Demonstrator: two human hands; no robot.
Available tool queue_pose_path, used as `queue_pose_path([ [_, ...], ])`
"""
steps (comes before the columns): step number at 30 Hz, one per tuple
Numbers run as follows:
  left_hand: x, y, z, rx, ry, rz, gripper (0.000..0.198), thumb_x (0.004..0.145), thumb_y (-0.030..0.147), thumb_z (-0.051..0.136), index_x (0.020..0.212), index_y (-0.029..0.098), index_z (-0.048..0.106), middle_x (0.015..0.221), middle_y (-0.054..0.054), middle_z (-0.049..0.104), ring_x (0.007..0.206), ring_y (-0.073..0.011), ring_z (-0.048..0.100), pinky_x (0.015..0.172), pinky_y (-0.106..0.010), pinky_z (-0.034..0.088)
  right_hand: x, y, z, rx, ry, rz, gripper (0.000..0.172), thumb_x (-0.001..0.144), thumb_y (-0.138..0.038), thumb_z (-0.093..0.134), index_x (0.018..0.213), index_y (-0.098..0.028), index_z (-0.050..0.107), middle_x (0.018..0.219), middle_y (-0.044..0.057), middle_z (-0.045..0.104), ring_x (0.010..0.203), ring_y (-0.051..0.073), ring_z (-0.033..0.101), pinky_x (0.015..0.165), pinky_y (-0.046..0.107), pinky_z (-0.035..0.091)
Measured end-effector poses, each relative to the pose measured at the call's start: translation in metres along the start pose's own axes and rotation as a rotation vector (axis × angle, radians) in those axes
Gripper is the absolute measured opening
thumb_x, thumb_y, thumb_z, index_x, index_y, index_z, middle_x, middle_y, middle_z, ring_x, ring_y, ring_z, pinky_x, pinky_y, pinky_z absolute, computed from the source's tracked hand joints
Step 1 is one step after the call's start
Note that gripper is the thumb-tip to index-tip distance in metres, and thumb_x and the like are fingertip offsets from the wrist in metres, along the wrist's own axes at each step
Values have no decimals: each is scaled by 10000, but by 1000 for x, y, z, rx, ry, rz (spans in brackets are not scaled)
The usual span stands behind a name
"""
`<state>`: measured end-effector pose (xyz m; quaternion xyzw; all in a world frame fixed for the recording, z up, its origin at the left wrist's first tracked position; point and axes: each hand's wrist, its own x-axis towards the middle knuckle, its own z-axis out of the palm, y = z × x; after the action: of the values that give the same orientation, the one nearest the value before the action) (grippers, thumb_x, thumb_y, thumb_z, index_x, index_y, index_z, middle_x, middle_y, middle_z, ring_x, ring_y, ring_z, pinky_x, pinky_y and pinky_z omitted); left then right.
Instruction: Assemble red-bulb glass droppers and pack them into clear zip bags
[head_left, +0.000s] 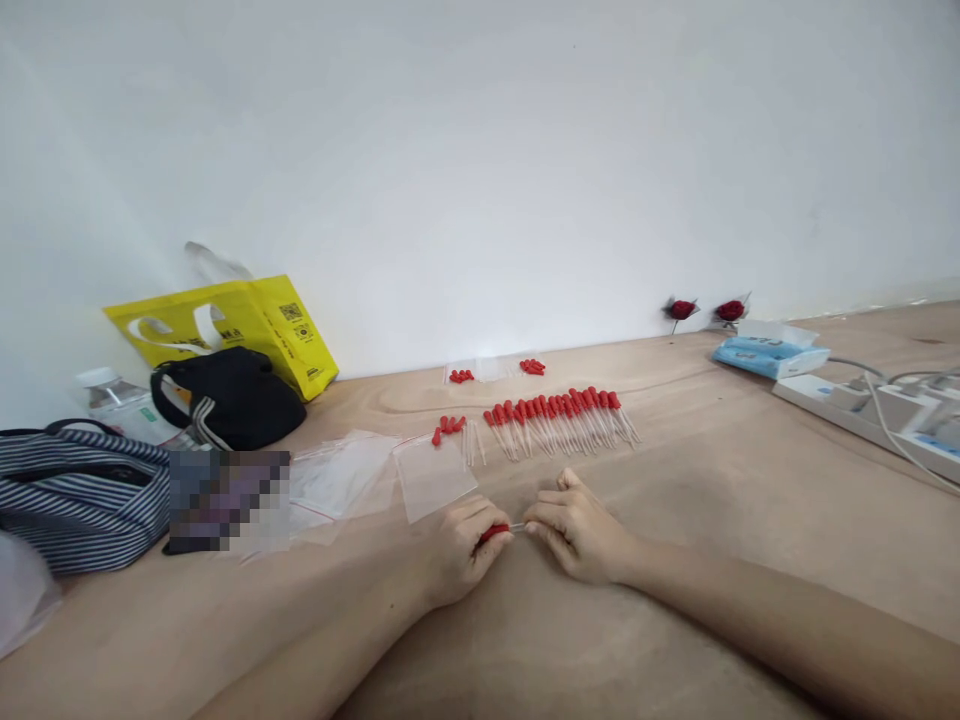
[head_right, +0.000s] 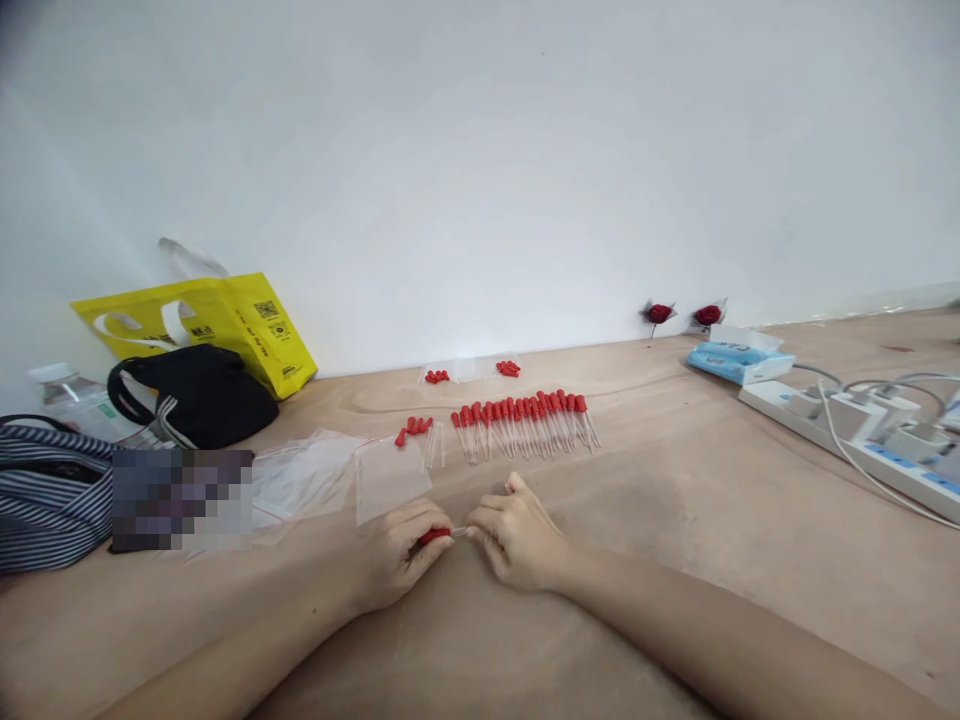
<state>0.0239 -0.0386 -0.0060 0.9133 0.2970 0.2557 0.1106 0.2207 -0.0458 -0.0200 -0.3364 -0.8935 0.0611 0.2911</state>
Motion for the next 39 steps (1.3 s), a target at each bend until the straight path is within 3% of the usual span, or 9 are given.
queue_pose_path([
  [6,1,-1,-5,2,-55,-47,179,865,202,394,841,174,569,795,-45,606,748,-150,546,690,-259,428,1,-1,-4,32,-44,40,259,868,-209,347,814,-179,599,703,16,604,648,115,480,662,287,228],
  [12,0,-5,-4,20,-34,-22,185,864,188,400,873,181,585,813,-48,607,768,-160,542,719,-282,427,-1,-4,-14,-49,-60,35,178,814,-265,461,808,-225,635,672,8,589,702,136,487,652,293,222],
  [16,-1,-13,-4,97,178,-114,238,818,218,488,1053,201,516,966,-66,570,912,-196,516,814,-347,406,1,1,-12,-7,-20,130,158,794,-230,468,808,-224,625,676,1,615,702,143,506,662,284,251],
  [20,-3,-26,-4,120,348,-335,324,778,216,520,1092,197,442,972,-65,534,946,-212,504,822,-382,410,15,25,-4,93,205,396,203,766,-231,490,946,-188,574,674,-1,625,650,139,541,671,272,311],
  [24,-3,-33,-3,67,315,-397,277,756,203,524,1028,191,467,946,-56,530,928,-206,516,809,-371,420,45,49,2,61,323,601,127,743,-230,496,843,-173,551,706,12,639,644,139,561,660,266,323],
  [30,-2,-31,-4,59,265,-449,251,746,204,523,994,185,490,935,-54,545,924,-211,517,793,-372,421,82,61,12,-100,293,797,114,733,-238,487,815,-196,554,714,6,649,747,171,578,717,306,259],
  [39,-3,-27,-6,85,214,-449,198,741,213,526,936,186,529,941,-50,571,928,-214,516,803,-366,413,85,63,20,-176,225,821,155,740,-324,486,743,-200,579,712,9,659,718,173,577,742,323,212],
])
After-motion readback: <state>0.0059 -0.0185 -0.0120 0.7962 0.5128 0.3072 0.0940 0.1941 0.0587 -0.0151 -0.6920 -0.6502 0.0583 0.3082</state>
